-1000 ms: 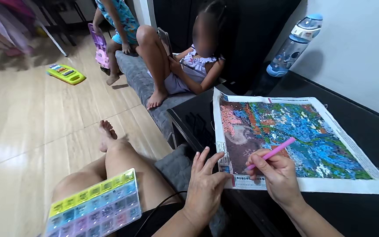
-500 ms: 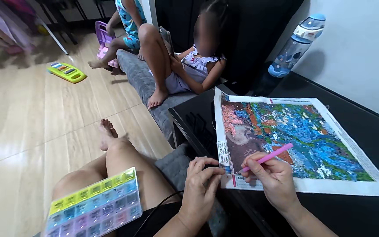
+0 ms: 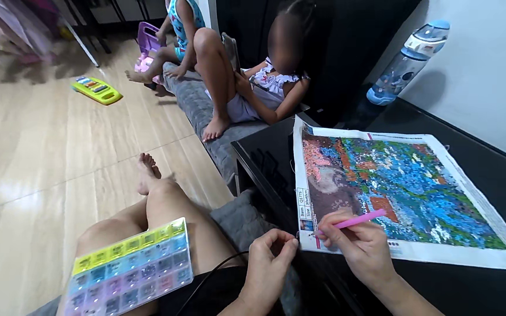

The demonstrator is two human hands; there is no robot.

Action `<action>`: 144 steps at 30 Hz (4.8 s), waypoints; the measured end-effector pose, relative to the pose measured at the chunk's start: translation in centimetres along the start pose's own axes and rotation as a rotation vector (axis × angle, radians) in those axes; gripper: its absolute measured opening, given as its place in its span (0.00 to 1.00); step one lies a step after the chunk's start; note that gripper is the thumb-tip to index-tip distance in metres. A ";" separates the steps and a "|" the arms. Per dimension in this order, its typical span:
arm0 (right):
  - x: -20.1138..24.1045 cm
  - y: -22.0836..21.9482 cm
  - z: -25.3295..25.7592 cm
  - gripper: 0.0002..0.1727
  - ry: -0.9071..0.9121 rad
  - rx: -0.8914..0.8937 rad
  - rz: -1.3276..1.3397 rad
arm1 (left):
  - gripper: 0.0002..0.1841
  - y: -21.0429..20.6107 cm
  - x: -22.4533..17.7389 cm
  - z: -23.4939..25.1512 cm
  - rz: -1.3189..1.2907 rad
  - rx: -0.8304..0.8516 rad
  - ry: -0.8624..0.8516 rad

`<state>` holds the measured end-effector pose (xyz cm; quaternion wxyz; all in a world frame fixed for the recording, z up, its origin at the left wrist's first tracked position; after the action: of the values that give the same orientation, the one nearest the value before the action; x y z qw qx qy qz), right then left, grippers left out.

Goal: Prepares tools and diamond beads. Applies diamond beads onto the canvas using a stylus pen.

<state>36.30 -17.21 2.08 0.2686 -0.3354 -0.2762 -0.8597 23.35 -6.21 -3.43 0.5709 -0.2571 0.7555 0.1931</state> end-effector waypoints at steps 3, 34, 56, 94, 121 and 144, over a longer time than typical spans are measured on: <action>0.0 -0.2 0.0 0.12 0.023 0.024 -0.017 | 0.07 -0.6 0.1 0.5 0.005 0.040 0.040; -0.3 -0.8 -0.2 0.12 0.023 0.057 0.007 | 0.06 -1.3 0.5 1.3 0.034 0.080 0.142; -0.7 -1.0 -0.4 0.11 -0.028 0.055 0.054 | 0.07 -1.3 0.5 1.3 0.053 0.087 0.158; -0.8 0.0 0.0 0.08 -0.083 0.004 0.110 | 0.08 -1.3 0.5 1.1 -0.014 0.101 0.180; -2.1 1.5 0.5 0.06 -0.123 -0.118 -0.021 | 0.07 -1.2 1.0 0.4 0.001 0.141 0.163; -1.8 1.7 0.5 0.06 -0.110 -0.109 -0.051 | 0.07 -2.0 0.8 0.3 -0.025 0.178 0.177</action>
<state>38.71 -17.56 1.59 0.2122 -0.3892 -0.2520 -0.8602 24.60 -7.78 -4.28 0.5247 -0.2311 0.8138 0.0946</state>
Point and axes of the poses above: each hand's wrist, its own z-axis towards the middle knuckle, its own y-axis out of the back of the hand, x = y × z, the point moved 8 cm from there along z, towards the middle knuckle, and after that the axes turned 9 degrees about y, right-handed, at the moved point
